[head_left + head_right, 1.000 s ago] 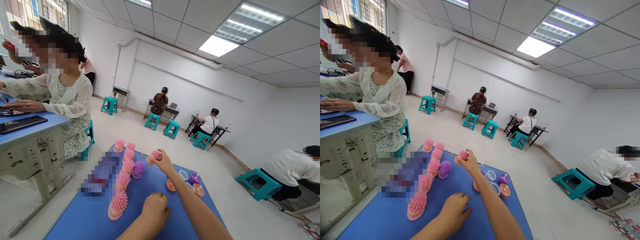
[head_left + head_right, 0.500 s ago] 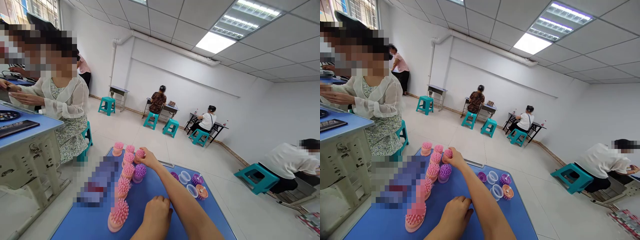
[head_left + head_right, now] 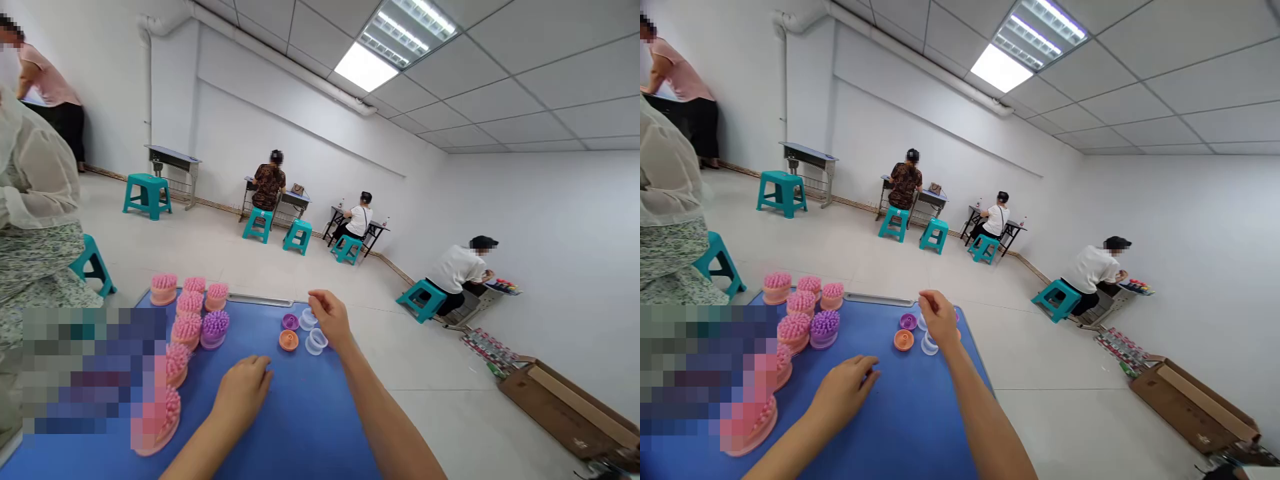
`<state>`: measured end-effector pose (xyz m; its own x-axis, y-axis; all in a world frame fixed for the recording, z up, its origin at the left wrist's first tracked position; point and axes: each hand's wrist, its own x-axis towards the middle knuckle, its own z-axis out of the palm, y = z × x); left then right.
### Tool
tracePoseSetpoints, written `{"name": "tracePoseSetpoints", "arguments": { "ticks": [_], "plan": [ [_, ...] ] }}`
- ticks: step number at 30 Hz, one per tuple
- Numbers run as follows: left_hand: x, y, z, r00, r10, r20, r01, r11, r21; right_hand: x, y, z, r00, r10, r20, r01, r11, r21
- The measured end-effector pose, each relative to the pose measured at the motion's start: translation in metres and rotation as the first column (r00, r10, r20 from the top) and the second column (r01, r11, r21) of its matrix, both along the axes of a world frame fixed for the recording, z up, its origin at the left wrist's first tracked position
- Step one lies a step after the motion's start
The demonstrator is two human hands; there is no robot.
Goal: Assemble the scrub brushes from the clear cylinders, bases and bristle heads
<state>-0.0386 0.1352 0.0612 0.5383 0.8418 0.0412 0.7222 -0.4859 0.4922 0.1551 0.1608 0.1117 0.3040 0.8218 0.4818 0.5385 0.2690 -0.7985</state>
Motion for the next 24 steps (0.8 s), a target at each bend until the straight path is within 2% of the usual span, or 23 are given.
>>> {"name": "tracePoseSetpoints", "arguments": {
  "ticks": [2,5,9,11,14,17,24],
  "plan": [
    [-0.001,0.001,-0.002,1.000,0.007,0.008,-0.007,1.000,0.016,0.023,-0.025,-0.009,0.990,-0.134,-0.048,0.136,0.989,0.059],
    [-0.002,0.004,-0.007,1.000,0.018,0.025,-0.019,0.999,0.027,0.055,-0.049,-0.029,0.940,-0.310,-0.140,0.325,0.940,0.099],
    [-0.001,0.009,-0.014,0.998,0.010,0.054,-0.012,0.999,0.033,0.086,-0.059,-0.049,0.876,-0.418,-0.241,0.437,0.899,0.030],
    [0.001,0.009,-0.017,0.996,-0.022,0.083,0.020,0.999,0.029,0.097,-0.059,-0.054,0.870,-0.415,-0.268,0.422,0.906,-0.034],
    [0.004,0.007,-0.018,0.991,-0.063,0.117,0.062,0.998,0.012,0.104,-0.059,-0.057,0.897,-0.351,-0.269,0.320,0.935,-0.154],
    [0.007,0.003,-0.015,0.990,-0.072,0.125,0.071,0.997,0.016,0.105,-0.059,-0.059,0.923,-0.296,-0.247,0.236,0.940,-0.244],
    [0.007,-0.004,-0.010,0.990,-0.047,0.133,0.042,0.998,0.038,0.107,-0.059,-0.061,0.931,-0.317,-0.179,0.247,0.912,-0.328]
  ]
}}
